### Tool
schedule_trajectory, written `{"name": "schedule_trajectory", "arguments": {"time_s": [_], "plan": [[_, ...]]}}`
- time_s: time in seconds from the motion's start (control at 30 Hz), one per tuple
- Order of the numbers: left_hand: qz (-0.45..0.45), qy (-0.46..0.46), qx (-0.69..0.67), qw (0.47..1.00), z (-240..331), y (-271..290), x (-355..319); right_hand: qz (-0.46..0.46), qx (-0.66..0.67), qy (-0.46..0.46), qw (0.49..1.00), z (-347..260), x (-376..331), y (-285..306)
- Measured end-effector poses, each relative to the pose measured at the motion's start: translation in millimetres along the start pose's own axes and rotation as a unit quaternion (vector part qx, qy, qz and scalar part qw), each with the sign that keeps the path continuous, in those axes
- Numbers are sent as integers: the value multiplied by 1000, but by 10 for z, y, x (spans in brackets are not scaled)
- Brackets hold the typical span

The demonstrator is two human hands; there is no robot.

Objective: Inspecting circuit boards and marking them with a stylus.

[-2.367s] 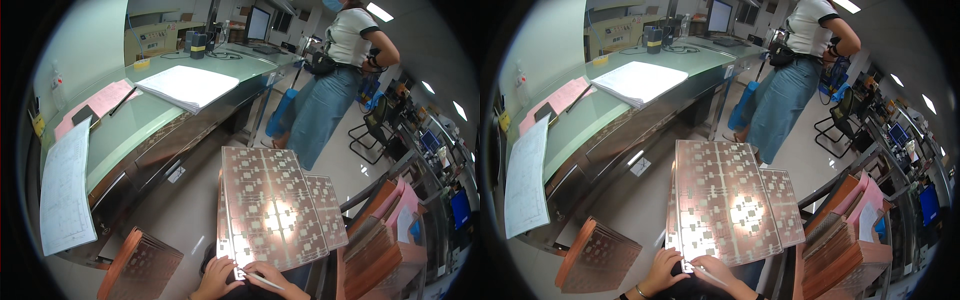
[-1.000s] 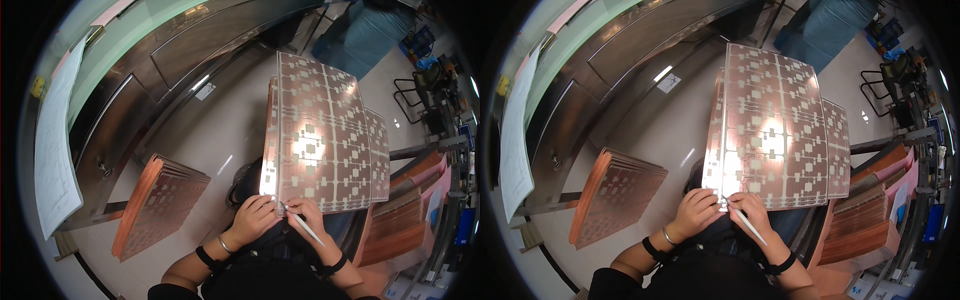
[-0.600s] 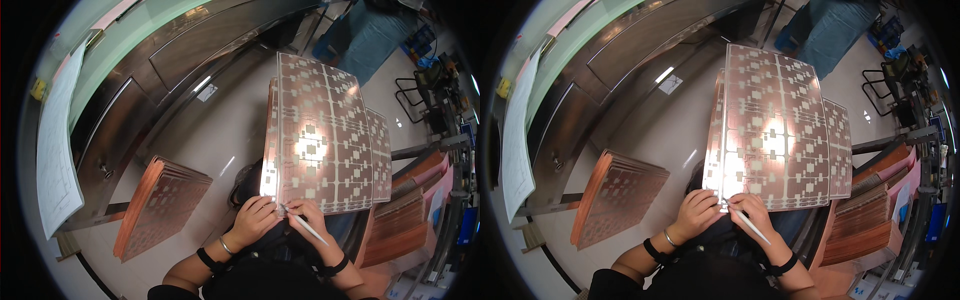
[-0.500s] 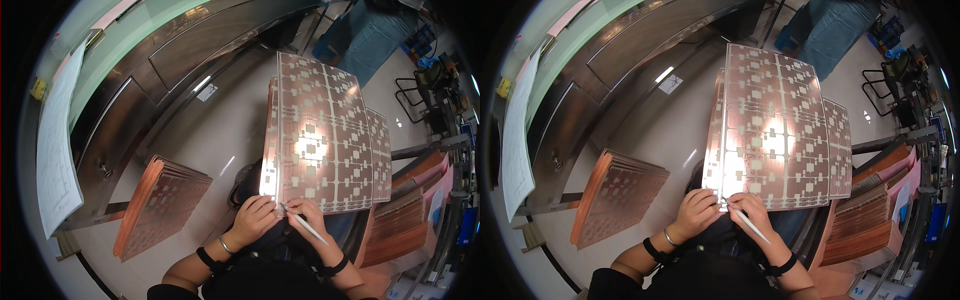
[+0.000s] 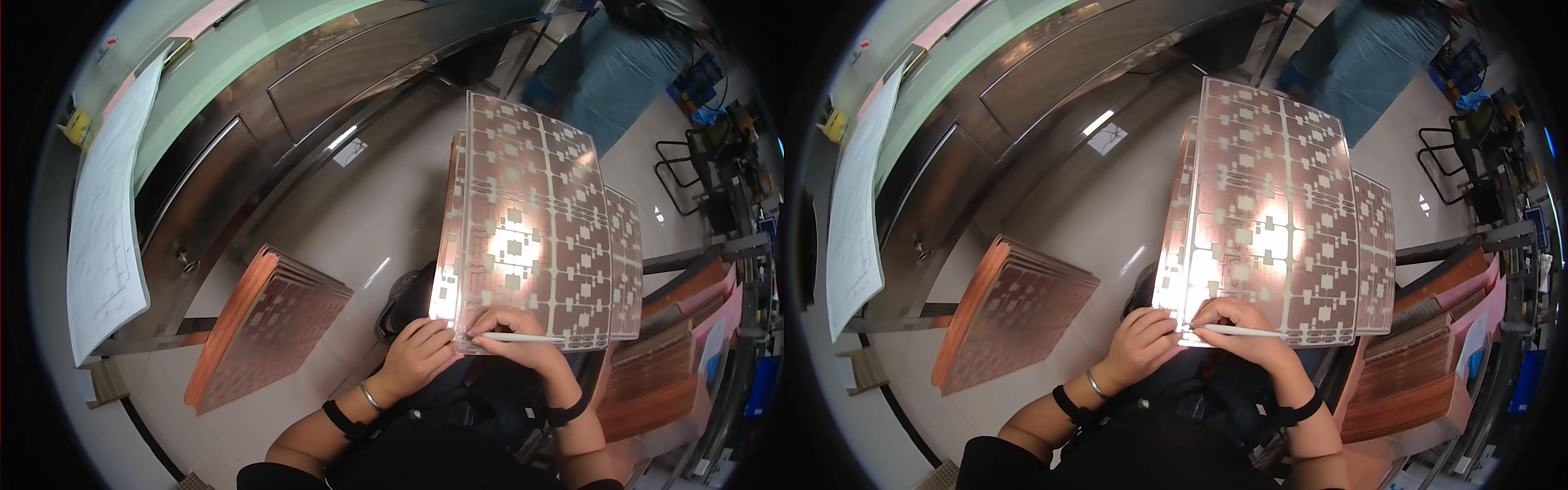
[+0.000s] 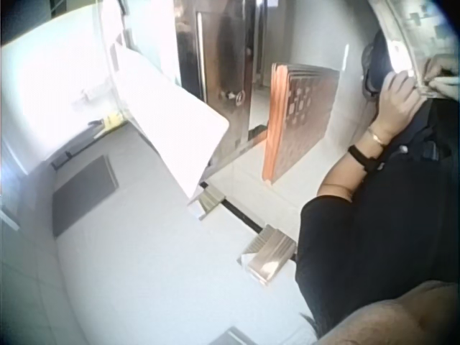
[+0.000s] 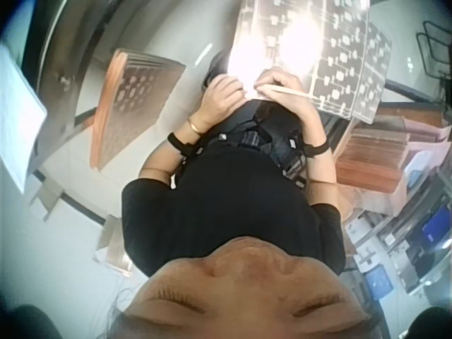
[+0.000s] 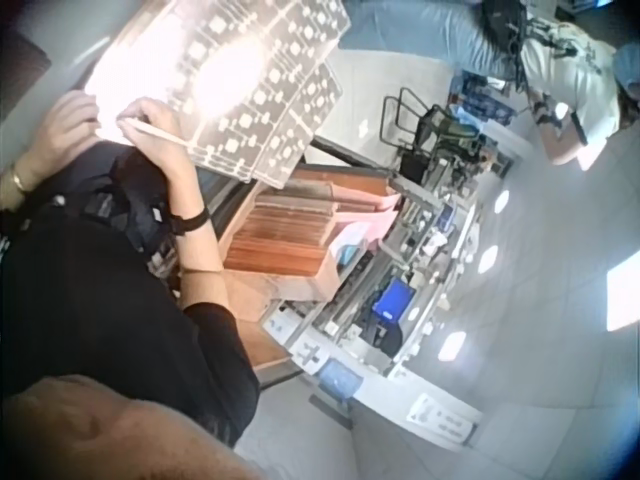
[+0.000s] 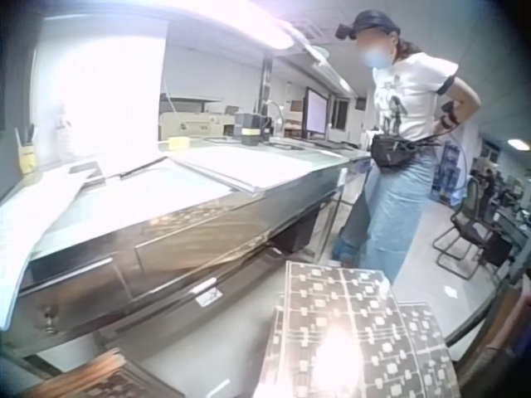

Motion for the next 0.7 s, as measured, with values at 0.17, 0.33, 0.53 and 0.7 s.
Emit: {"name": "schedule_trajectory", "arguments": {"time_s": [0.17,0.33,0.53,0.7], "plan": [[1,-2,7,1000,11,7,16,3,-5,61,998,5,58,-26],[1,1,11,1000,-8,-18,-14,43,-34,86,995,43,96,-7],[8,7,9,1000,-7,-23,-14,83,-49,81,992,64,103,28],[13,3,7,1000,-10,-24,-8,64,-33,104,992,77,110,37]]}}
Point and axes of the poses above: each hand's wrist, its own x-axis towards the middle knuckle, its own y-axis out of the back of the hand, z = x × y, the point moved 6 cm from there along x, towards the middle knuckle, and after that the axes turned 14 degrees about z, right-handed, at the moved point
